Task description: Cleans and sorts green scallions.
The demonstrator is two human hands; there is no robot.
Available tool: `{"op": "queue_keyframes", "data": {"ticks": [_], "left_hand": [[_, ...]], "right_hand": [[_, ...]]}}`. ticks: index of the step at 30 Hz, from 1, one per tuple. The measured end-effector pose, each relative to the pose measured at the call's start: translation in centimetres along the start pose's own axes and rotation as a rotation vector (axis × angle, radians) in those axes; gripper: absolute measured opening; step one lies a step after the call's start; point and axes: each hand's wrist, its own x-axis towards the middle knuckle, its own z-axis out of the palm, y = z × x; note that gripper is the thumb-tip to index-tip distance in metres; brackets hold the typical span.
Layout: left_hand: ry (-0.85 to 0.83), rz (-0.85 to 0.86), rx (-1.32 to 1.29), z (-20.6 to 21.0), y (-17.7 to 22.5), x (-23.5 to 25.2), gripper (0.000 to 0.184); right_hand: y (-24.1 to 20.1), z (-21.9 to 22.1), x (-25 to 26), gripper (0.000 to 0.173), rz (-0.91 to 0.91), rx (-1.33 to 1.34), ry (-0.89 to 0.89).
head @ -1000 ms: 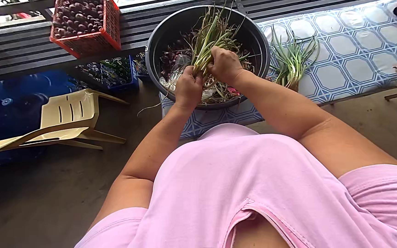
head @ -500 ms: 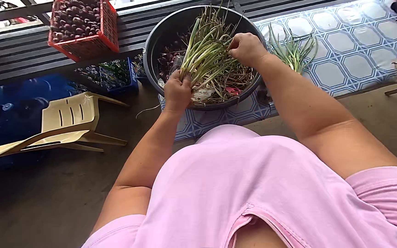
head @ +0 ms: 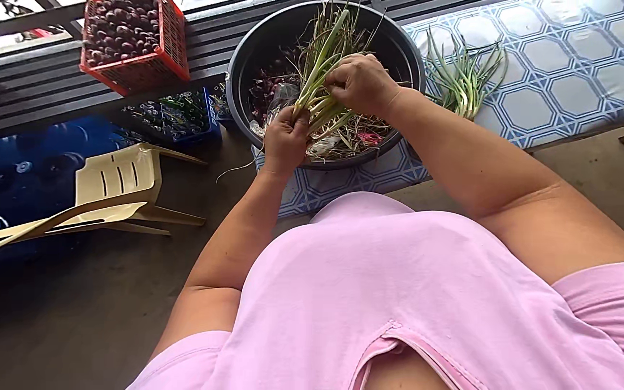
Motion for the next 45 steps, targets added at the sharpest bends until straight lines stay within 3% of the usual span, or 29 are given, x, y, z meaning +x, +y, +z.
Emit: {"op": "queue_keyframes", "data": {"ticks": [4,12,16,19,21,24,28,34,45], "left_hand": [[-0.067,-0.031,-0.045,-0.5,0.1,0.2,0.026],[-0.086,-0.005,-0.006,-0.4,0.6,0.6,0.024],[-0.059,0.008,0.091,-0.1,0.7,0.4,0.026],[-0.087,-0.023,0.184,0.5,1.6,0.7,0.028],[-0.105,-0.06,0.232,0.6,1.9,0.7,0.03],[-0.105,-0.1,0.217,-0.6,1.2,-0.3,0.03],[-0.062,-0.159,0.068,-3.1,-0.8,-0.8,0.029],[-0.014,-0.041,-0.038,-6.5,-1.4,-0.4,0.018],[0.043,0.051,0.012,-10.9,-0.4,-0.1,0.015]], "right_hand": [[-0.9,-1.0,0.7,0.026,0.063,0.045,-0.082],[-2.2,0.5,1.6,0.019,0.316,0.316,0.009],[-2.9,2.0,0.8,0.018,0.305,0.226,0.137],[-3.6,3.0,1.1,0.022,0.411,0.161,0.127],[-2.3,2.7,1.5,0.025,0.54,0.2,0.12],[3.5,-0.8,0.6,0.032,0.823,0.257,0.221],[6.1,-3.8,0.2,0.034,0.744,0.155,0.091],[6.6,-2.9,-0.7,0.029,0.733,0.198,0.013],[9.1,-2.5,-3.1,0.035,0.902,0.136,0.075]]}}
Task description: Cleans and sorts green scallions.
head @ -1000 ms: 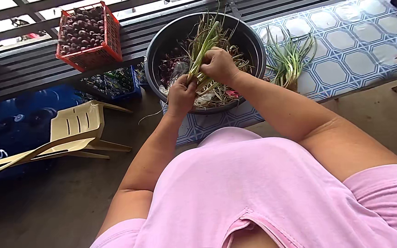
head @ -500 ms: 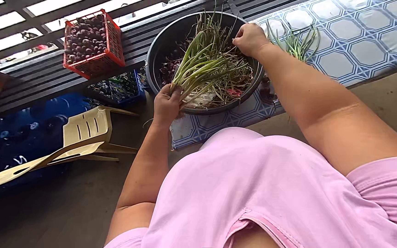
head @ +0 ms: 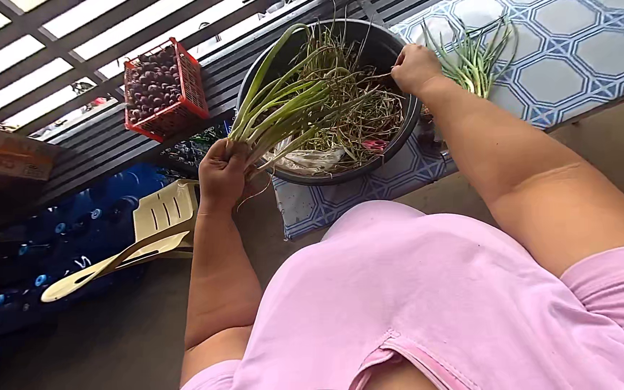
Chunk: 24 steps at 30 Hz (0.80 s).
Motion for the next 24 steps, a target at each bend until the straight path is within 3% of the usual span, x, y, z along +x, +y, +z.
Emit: {"op": "queue_keyframes", "data": {"ticks": [3,7,10,15,17,19,24], "left_hand": [[0.003,0.032,0.005,-0.6,0.2,0.0,0.01],[-0.023,0.022,0.032,-0.5,0.8,-0.1,0.009],[-0.044,0.025,0.035,0.1,1.3,-0.2,0.01],[-0.051,0.058,0.073,0.5,1.8,-0.4,0.017],[-0.06,0.057,0.092,0.5,2.0,-0.7,0.016],[-0.112,0.054,0.152,0.9,2.2,-1.0,0.018],[-0.265,0.086,0.253,3.3,2.1,-1.1,0.019]], "right_hand": [[0.9,-0.2,0.4,0.037,0.005,0.061,0.006],[-1.3,0.4,-0.5,0.038,-0.379,0.182,0.155],[-3.7,0.6,-1.2,0.036,-0.683,0.12,0.263],[-4.4,1.6,-0.5,0.027,-0.862,0.018,0.316],[-4.7,1.4,-0.9,0.026,-0.757,0.059,0.265],[-5.6,0.5,-1.5,0.026,-0.505,0.208,0.186],[-5.9,0.0,0.4,0.021,0.027,0.716,0.299]]}}
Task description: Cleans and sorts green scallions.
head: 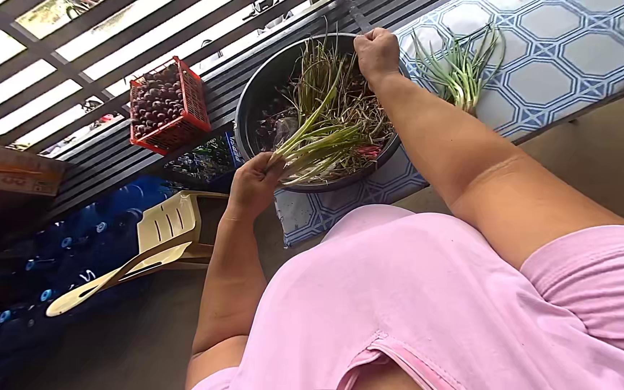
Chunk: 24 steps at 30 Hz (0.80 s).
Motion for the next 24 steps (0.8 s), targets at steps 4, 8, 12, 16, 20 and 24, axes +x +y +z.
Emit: {"op": "queue_keyframes", "data": {"ticks": [4,8,12,16,20,24], "left_hand": [[0.029,-0.012,0.011,-0.9,-0.6,-1.0,0.017],[0.051,0.01,-0.017,-1.5,-1.5,-1.3,0.016],[0.056,0.008,-0.036,-1.8,-1.9,-1.3,0.015],[0.068,0.013,-0.04,-2.1,-1.9,-1.5,0.014],[0.092,0.009,0.0,-2.3,-1.5,-1.7,0.015],[0.107,0.007,0.003,-2.4,-1.1,-1.7,0.016]], "right_hand": [[1.7,-2.2,2.9,0.023,0.013,-0.111,-0.064],[1.2,-1.5,2.5,0.041,-0.27,-0.41,-0.507],[1.5,-0.5,2.0,0.05,-0.417,-0.508,-0.646],[1.7,0.1,1.3,0.033,-0.486,-0.597,-0.652],[1.6,0.3,0.9,0.039,-0.48,-0.577,-0.678],[1.6,0.6,0.9,0.027,-0.501,-0.579,-0.664]]}}
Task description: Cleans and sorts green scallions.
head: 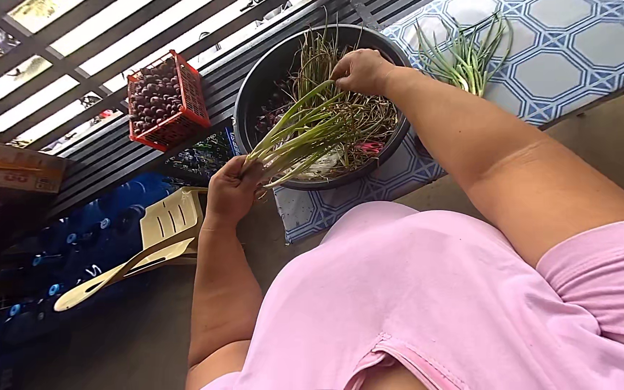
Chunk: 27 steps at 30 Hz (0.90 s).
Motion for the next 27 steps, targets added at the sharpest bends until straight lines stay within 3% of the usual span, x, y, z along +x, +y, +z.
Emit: {"op": "queue_keyframes", "data": {"ticks": [6,8,11,13,20,22,25,27], "left_hand": [[-0.003,0.005,-0.016,0.1,0.0,-0.1,0.016],[-0.024,0.022,0.006,0.3,0.0,-0.1,0.016],[-0.031,0.063,0.073,0.6,-0.6,-0.6,0.016],[0.018,0.114,0.133,0.2,-1.0,-0.8,0.018],[0.22,0.181,0.111,0.1,-0.7,0.5,0.026],[0.229,0.155,0.065,0.1,-0.6,0.8,0.024],[0.209,0.095,0.004,0.1,-0.2,0.9,0.023],[0.197,0.081,-0.034,0.3,0.0,1.0,0.022]], "right_hand": [[-0.6,-0.3,-0.2,0.026,0.044,-0.011,0.015],[-0.7,-0.3,-0.2,0.026,0.168,0.114,0.122],[0.0,-1.0,-0.3,0.032,0.497,0.371,0.42],[1.5,-1.6,-0.4,0.034,0.582,0.402,0.472],[1.2,-0.3,-1.1,0.041,0.383,0.187,0.172],[-0.1,0.1,-2.0,0.035,0.24,0.158,0.238],[-2.2,1.1,-3.0,0.023,-0.164,0.108,0.458],[-3.4,1.5,-3.1,0.021,-0.319,0.09,0.473]]}}
